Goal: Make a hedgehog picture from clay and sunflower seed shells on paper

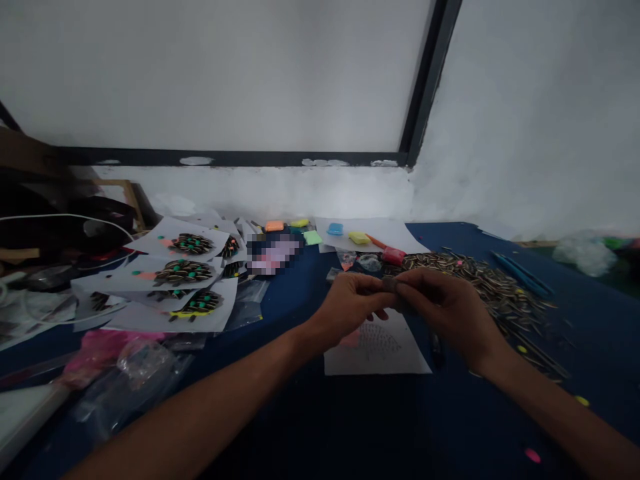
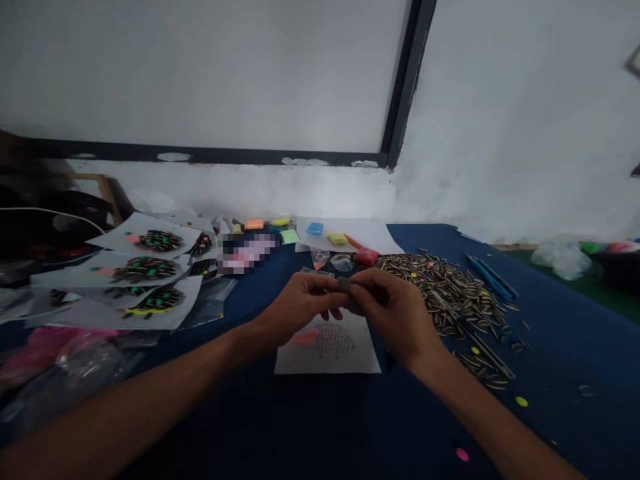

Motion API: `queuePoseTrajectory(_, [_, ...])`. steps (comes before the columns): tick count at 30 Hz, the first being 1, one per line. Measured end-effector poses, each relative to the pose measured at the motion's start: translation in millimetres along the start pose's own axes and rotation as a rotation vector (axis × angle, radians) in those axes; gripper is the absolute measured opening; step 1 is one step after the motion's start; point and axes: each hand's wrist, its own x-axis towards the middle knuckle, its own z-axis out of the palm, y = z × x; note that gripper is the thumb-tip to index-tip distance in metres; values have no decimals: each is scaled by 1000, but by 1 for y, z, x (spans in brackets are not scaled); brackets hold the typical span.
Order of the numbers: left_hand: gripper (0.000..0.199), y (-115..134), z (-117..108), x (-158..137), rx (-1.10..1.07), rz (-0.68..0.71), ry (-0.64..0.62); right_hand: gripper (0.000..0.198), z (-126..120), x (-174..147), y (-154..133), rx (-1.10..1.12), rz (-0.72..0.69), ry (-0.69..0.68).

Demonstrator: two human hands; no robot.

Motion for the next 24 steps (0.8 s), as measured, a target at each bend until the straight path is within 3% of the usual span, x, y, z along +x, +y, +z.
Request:
queuePoseTrajectory(3, [18, -2, 0, 0, -12, 19, -25, 15, -1, 0, -1, 6, -11, 37])
queuePoseTrajectory(15, [14, -3, -1, 0, -35, -7, 10, 15, 0, 0, 0, 14, -1, 48])
queuePoseTrajectory(19, [13, -1, 1, 0, -28, -17, 38, 24, 0, 0, -2, 12, 5, 48])
queuePoseTrajectory(24, [6, 1, 5, -2, -35, -45, 15, 20, -1, 1, 1, 41, 57, -44])
